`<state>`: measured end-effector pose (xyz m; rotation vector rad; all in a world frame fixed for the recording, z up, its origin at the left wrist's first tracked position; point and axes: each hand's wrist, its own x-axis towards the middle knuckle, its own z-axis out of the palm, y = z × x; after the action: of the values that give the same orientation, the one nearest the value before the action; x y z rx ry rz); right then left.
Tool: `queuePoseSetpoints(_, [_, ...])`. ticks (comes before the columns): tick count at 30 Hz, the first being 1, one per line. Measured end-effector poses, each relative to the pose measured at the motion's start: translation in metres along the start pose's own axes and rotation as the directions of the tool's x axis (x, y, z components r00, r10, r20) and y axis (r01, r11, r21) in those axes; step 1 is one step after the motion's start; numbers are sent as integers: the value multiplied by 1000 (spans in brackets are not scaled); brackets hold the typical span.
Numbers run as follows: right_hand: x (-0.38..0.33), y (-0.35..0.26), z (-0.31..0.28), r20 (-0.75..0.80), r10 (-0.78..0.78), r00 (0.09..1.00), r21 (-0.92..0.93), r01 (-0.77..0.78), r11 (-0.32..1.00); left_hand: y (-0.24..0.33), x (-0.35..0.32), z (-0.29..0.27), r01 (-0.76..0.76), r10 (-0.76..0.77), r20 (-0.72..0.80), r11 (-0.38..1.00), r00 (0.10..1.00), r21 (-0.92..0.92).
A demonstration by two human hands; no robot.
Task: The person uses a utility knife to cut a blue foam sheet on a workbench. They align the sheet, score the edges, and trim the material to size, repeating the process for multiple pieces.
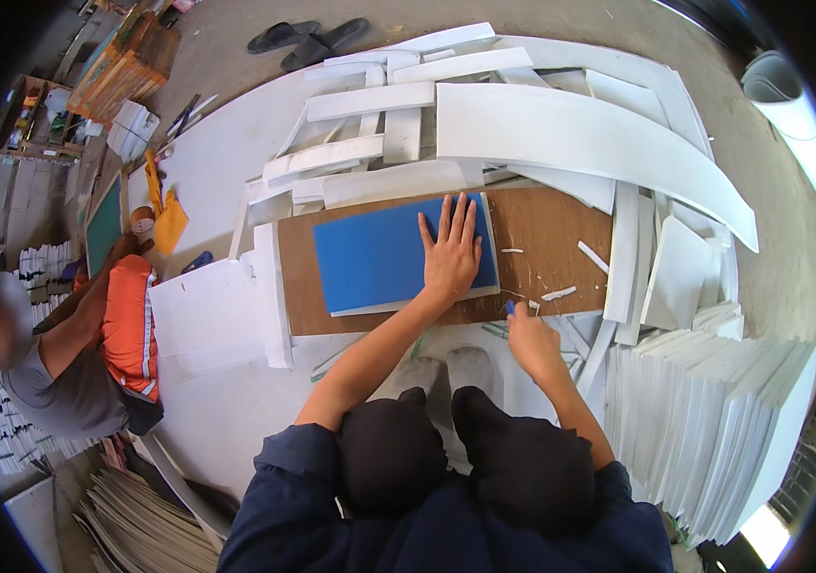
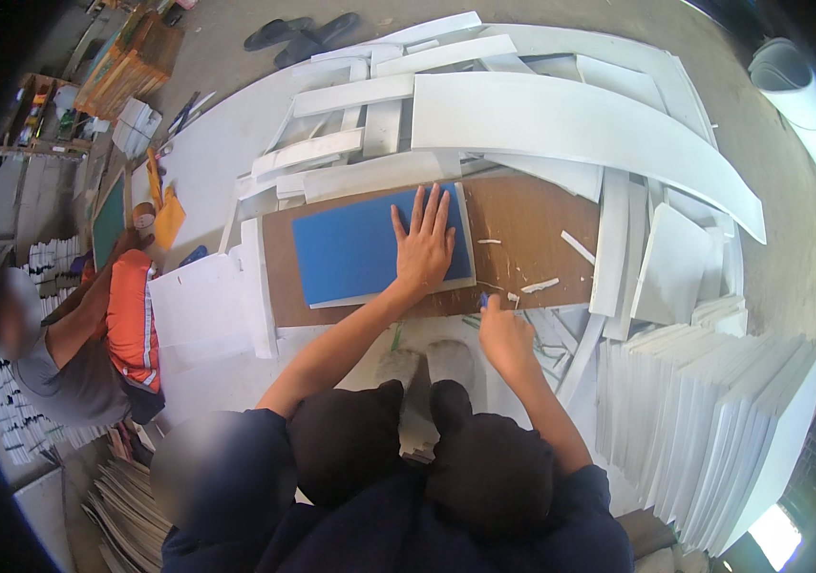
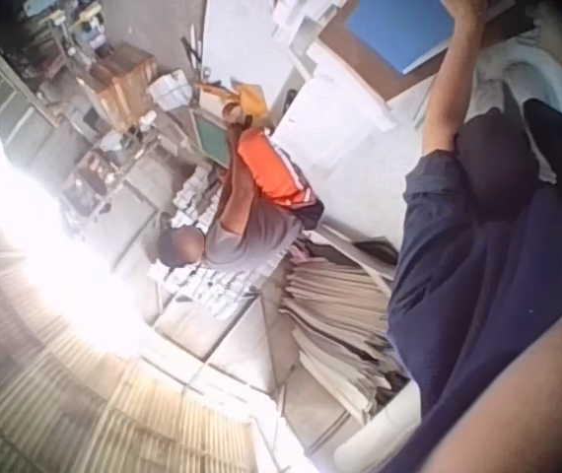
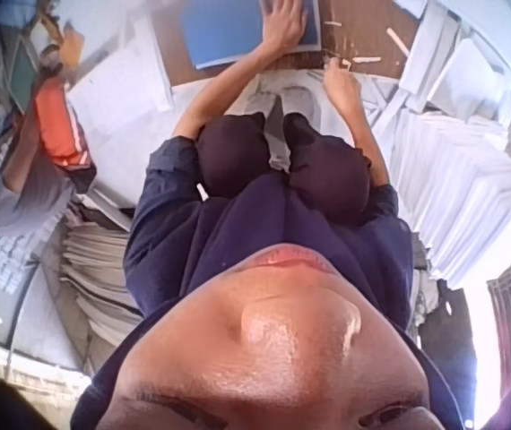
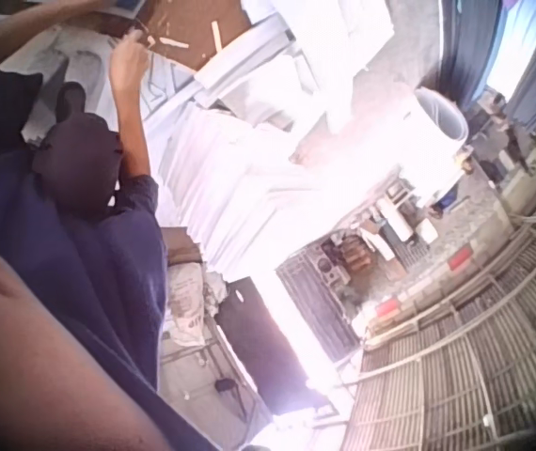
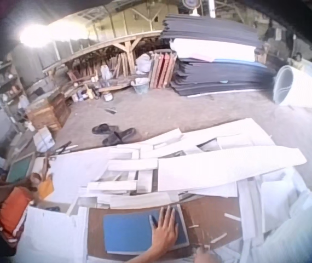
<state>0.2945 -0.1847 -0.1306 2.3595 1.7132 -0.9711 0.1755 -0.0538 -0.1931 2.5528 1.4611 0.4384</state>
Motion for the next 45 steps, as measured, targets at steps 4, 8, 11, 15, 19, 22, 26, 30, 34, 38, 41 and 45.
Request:
queuePoseSetpoints(4, [64,-24,-41,-237,-79,968,62,96,993,-4,-2,1,14,-14,19,1000,1000,7])
queuePoseSetpoints(8, [131,-38,-45,-285,-135,949,-21,135,991,-1,1,-1,3,-2,28,999,1000,-40])
queuePoseSetpoints(11, [152,-41,-41,-198,-132,971,-18,131,991,0,1,-6,-3,5,37,999,999,-49])
queuePoseSetpoints(15, [166,-45,-46,-52,-82,995,-1,82,997,-1,1,-2,-3,4,3,999,1000,-38])
queuePoseSetpoints(19, [158,-43,-49,26,-48,999,22,47,999,-4,-1,2,-4,4,-7,999,1000,-47])
queuePoseSetpoints(22, [114,-30,-29,20,-102,995,26,101,995,-4,0,3,12,-13,-18,999,1000,-45])
queuePoseSetpoints(26, [49,-6,11,-32,-105,994,-15,105,994,-3,-1,2,9,-10,-16,1000,1000,-28])
queuePoseSetpoints(30, [22,-5,20,-42,-74,996,-21,73,997,-3,-1,3,5,-5,-17,1000,1000,-29])
queuePoseSetpoints(34, [15,-1,31,-130,-108,986,-87,97,991,-3,-1,2,-4,4,-8,1000,1000,-24])
queuePoseSetpoints(38, [13,-2,35,-141,-98,985,-101,85,991,-3,-1,2,-4,4,-16,999,1000,-33])
queuePoseSetpoints(41, [10,1,43,-162,-103,981,-119,84,989,-4,-1,2,-9,8,-34,1000,999,-29])
queuePoseSetpoints(45, [8,3,42,-124,-75,989,-115,61,992,-3,-1,1,-14,13,-37,999,999,-34])
